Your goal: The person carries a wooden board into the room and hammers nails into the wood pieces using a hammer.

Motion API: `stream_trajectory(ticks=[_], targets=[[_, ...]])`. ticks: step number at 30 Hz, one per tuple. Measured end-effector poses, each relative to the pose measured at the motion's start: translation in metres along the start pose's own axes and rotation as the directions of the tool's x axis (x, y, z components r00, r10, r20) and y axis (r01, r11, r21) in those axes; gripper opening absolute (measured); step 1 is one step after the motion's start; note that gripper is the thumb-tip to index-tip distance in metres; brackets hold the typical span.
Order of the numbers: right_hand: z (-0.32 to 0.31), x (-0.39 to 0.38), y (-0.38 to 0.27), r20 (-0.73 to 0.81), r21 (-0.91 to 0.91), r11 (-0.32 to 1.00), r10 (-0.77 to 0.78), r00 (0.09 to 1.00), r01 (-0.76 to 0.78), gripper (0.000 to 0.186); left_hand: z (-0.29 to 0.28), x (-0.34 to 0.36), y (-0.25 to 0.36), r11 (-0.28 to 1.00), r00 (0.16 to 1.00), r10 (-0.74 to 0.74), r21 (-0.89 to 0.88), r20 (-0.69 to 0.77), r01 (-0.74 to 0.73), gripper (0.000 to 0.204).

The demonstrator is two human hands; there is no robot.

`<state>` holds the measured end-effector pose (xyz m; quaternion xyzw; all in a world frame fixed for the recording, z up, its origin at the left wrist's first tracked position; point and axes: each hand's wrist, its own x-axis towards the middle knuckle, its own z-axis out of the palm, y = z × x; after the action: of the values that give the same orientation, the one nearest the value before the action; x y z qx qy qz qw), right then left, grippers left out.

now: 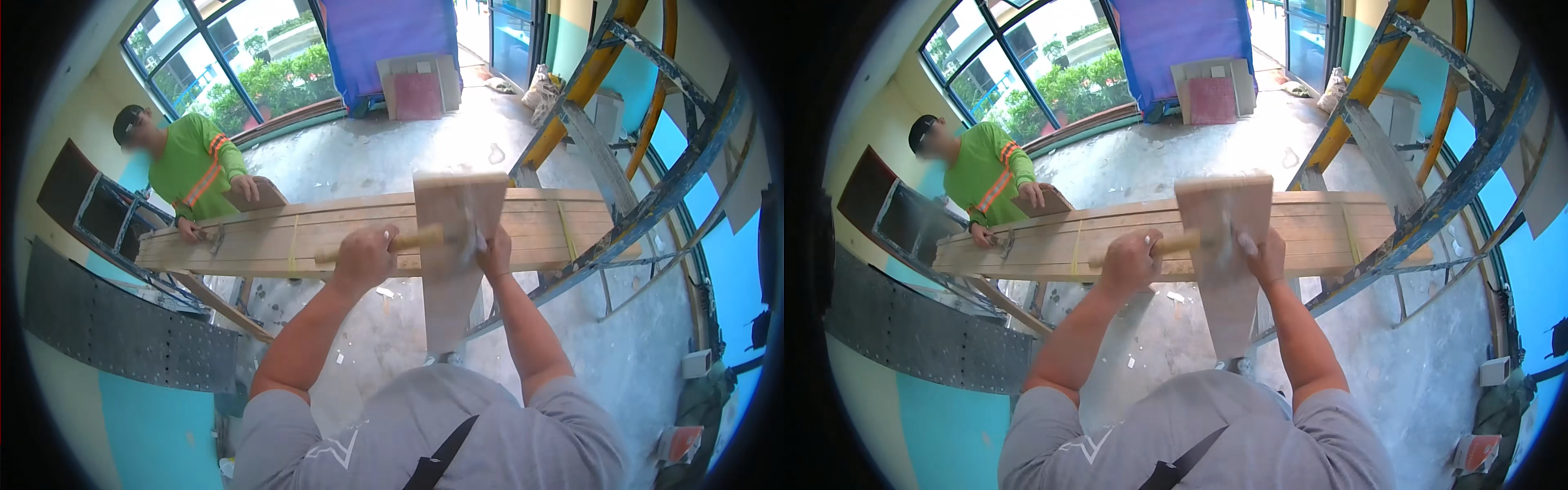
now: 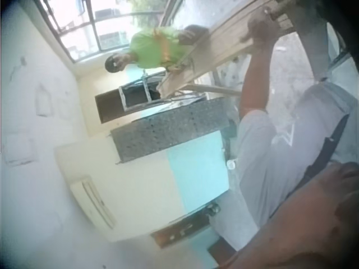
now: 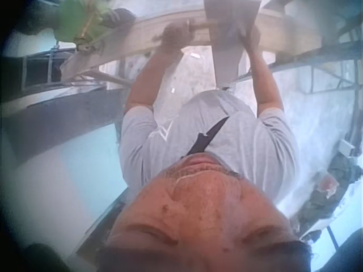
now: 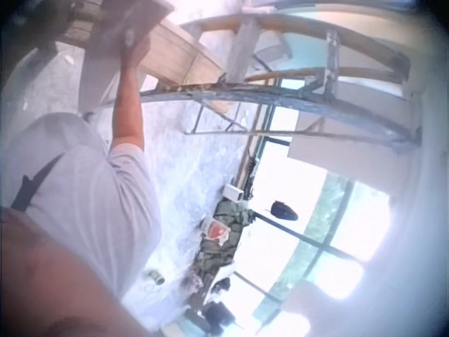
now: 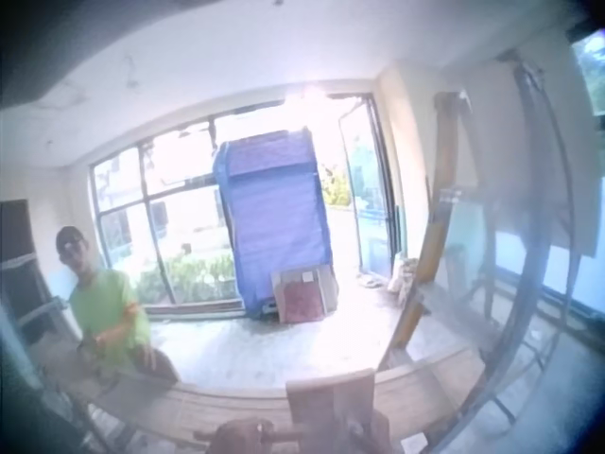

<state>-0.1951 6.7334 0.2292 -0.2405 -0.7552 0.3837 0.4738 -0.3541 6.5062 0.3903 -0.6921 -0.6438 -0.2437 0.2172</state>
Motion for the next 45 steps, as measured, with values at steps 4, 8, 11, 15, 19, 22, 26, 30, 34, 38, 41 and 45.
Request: stream_trajectory(ticks=[4,8,11,15,19,22,26,30,34,38,41,45], targets=[[0.001,0.009,-0.012,0.015,0.03,0.999,-0.014,1.0,0.013,0.042,-0.019,0.006,0.038,0.946,0.991,0.114,-0.297,-0.072,-0.131,0.01],[0.004,0.009,-0.021,-0.004,0.065,0.995,-0.072,0.997,0.072,0.041,0.005,0.001,-0.022,0.982,0.987,-0.143,-0.118,0.071,0.151,0.009],[0.005,0.028,-0.016,0.011,-0.114,0.985,-0.126,0.992,0.126,0.04,0.003,-0.013,-0.027,0.998,0.995,-0.057,0.012,-0.077,0.058,0.01],[0.005,0.013,-0.005,0.006,-0.002,1.0,-0.026,1.0,0.026,0.038,-0.01,-0.007,0.012,0.938,0.965,0.235,-0.233,-0.116,-0.257,0.009],[-0.001,-0.009,0.008,0.066,-0.013,1.0,-0.005,0.998,0.006,0.041,0.028,0.004,-0.032,0.986,0.987,-0.16,-0.042,-0.004,0.159,0.01],[0.001,0.01,-0.002,0.049,-0.049,0.996,-0.072,0.996,0.075,0.045,0.009,-0.002,0.011,0.967,0.997,0.037,-0.25,-0.069,-0.053,0.018],[0.003,0.013,-0.012,0.051,0.078,0.997,-0.021,0.998,0.017,0.048,0.002,0.001,0.021,0.949,0.99,0.122,-0.285,-0.064,-0.135,0.021],[0.001,0.01,-0.013,0.012,0.042,0.999,-0.029,1.0,0.028,0.047,-0.001,0.009,0.024,0.957,0.993,0.088,-0.271,-0.076,-0.106,0.019],[0.006,-0.002,0.008,0.046,0.139,0.981,0.131,0.99,-0.136,0.041,0.017,0.019,0.008,0.978,0.991,-0.13,-0.171,-0.037,0.122,0.02],[0.003,0.011,-0.01,0.067,0.267,0.949,0.159,0.985,-0.171,0.026,0.008,0.019,0.039,0.942,0.995,0.032,-0.329,-0.093,-0.061,0.018],[0.001,0.015,-0.025,0.066,0.14,0.99,0.008,0.998,-0.017,0.024,0.028,0.018,0.017,0.969,0.997,0.031,-0.243,-0.07,-0.047,0.019],[0.005,0.004,0.006,0.067,0.371,0.904,0.203,0.977,-0.213,0.025,0.033,0.013,0.01,0.994,0.994,-0.107,0.029,0.024,0.106,0.019]])
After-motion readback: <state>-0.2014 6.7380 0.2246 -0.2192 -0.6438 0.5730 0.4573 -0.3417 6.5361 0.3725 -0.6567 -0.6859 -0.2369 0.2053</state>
